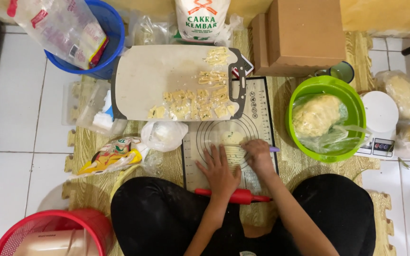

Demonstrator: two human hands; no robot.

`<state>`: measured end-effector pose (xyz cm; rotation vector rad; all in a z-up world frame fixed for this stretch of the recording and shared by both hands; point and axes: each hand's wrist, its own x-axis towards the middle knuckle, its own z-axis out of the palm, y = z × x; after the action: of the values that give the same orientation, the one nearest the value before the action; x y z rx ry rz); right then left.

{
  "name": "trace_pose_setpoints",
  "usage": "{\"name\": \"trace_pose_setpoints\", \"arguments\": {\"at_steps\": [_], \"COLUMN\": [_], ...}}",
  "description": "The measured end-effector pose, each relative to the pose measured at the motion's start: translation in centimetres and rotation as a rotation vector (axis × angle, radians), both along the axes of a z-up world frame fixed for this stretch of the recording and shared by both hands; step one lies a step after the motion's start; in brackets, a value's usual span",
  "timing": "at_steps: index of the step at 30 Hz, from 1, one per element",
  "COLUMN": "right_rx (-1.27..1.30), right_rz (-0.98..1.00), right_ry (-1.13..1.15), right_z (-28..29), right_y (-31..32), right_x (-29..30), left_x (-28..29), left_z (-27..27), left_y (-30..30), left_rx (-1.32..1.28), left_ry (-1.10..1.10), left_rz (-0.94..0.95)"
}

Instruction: Rolling out dough with a rolling pin and separating thin dough strips by hand on a workspace on the floor.

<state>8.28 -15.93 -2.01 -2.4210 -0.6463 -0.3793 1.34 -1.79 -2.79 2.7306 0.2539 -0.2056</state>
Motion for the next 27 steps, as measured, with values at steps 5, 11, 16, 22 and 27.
{"name": "trace_pose_setpoints", "arguments": {"at_steps": [5, 11, 16, 22, 27], "right_rx": [0.145, -0.042, -0.141, -0.204, -0.222], "right_rz": [-0.017, -0.036, -0.041, -0.039, -0.026], "right_ry": [0.089, 0.010, -0.050, -0.078, -0.065], "right_z": [-2.4, -1.8, -2.0, -3.8, -2.0], "right_y": [-1.3, -1.4, -0.5, -0.5, 0.0], "right_x": [0.9, 1.0, 0.8, 1.2, 1.2], "left_x": [-0.2, -0.4, -0.1, 0.4, 0.7], "left_z": [-0.5, -0.2, 0.6, 0.4, 0.0], "left_y": [0.2, 0.3, 0.6, 0.6, 0.5], "left_rx": [-0.043, -0.040, -0.060, -0.078, -0.037], "left_ry": [0.004, -0.025, -0.019, -0.038, -0.020], "left_rz": [0.058, 0.061, 0.045, 0.057, 0.058]}}
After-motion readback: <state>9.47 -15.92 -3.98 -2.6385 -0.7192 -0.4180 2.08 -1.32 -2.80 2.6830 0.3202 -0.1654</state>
